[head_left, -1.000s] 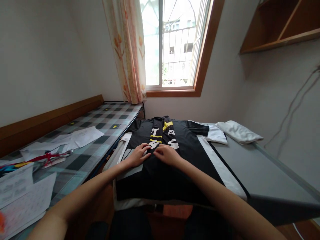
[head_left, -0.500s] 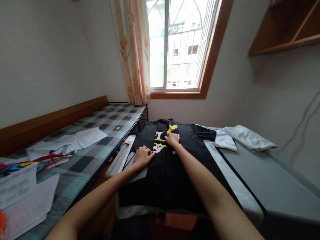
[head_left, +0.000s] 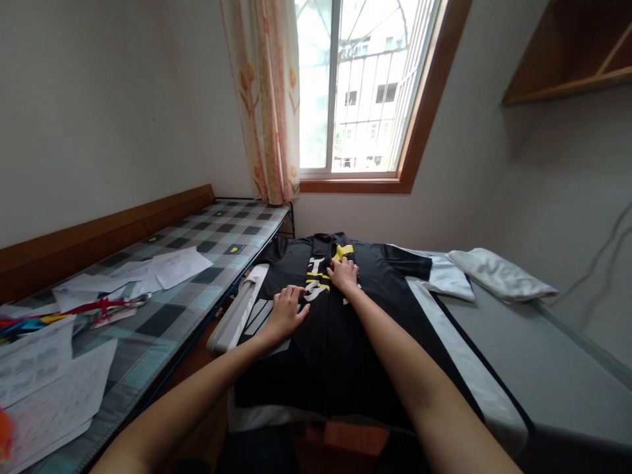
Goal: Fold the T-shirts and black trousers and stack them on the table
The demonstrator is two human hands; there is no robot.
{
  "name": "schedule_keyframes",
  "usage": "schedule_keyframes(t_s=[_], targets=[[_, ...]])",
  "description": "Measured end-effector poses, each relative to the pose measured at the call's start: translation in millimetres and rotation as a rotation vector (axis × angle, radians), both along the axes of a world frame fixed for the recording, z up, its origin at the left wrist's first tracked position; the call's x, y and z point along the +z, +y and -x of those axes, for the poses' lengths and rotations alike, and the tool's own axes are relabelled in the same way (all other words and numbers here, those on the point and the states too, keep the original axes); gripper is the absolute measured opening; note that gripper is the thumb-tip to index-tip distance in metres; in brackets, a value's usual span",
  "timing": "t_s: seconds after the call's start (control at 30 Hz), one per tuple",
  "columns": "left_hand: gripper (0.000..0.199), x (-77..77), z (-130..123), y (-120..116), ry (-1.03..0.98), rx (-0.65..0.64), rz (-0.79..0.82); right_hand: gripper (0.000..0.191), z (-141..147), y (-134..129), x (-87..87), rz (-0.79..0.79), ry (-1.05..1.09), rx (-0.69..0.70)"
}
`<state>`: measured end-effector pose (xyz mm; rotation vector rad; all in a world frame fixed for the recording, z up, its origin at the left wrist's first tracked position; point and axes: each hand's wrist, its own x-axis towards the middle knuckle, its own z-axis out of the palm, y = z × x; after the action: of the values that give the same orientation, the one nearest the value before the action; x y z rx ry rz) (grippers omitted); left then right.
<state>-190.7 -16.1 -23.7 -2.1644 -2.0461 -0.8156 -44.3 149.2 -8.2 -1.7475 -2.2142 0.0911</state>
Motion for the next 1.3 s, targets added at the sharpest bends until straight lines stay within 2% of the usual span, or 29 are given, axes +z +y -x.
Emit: schedule_keyframes(t_s=[0.17, 0.27, 0.37, 0.47, 0.6, 0.73, 0.93, 1.07, 1.2, 1.3], targets=[[0.037, 4.9, -2, 4, 0.17, -0.368, 0.044, 0.049, -24, 2, -0.4, 0.005, -0.086, 0.178], [0.051, 6.4, -8, 19, 0.242, -0.46, 0.123, 0.061, -45, 0, -5.9, 0.071, -0.149, 0.275], [0.067, 3.7, -22, 42, 0.252, -0.395, 0.225, 0.068, -61, -7, -13.3, 0.117, -0.192, 0.308], [0.072, -0.1, -37, 69, 0.238, -0.288, 0.267, 0.069, -70, -19, -18.6, 0.125, -0.207, 0.318], [0.072, -1.6, -49, 100, 0.207, -0.201, 0.265, 0.068, -77, -36, -20.4, 0.108, -0.204, 0.336], [0.074, -2.1, -51, 121, 0.165, -0.154, 0.253, 0.069, -81, -51, -20.3, 0.076, -0.176, 0.34], [0.067, -4.1, -48, 148, 0.106, -0.135, 0.134, 0.069, -82, -60, -16.1, 0.072, -0.152, 0.336], [0.055, 4.3, -42, 180, 0.072, -0.009, 0.128, 0.068, -82, -63, -12.8, 0.08, -0.143, 0.337], [0.043, 19.5, -38, 223, 0.075, 0.146, 0.219, 0.068, -84, -63, -15.0, 0.062, -0.123, 0.355], [0.041, 27.8, -39, 252, 0.058, 0.199, 0.255, 0.069, -86, -63, -17.9, 0.052, -0.096, 0.375]])
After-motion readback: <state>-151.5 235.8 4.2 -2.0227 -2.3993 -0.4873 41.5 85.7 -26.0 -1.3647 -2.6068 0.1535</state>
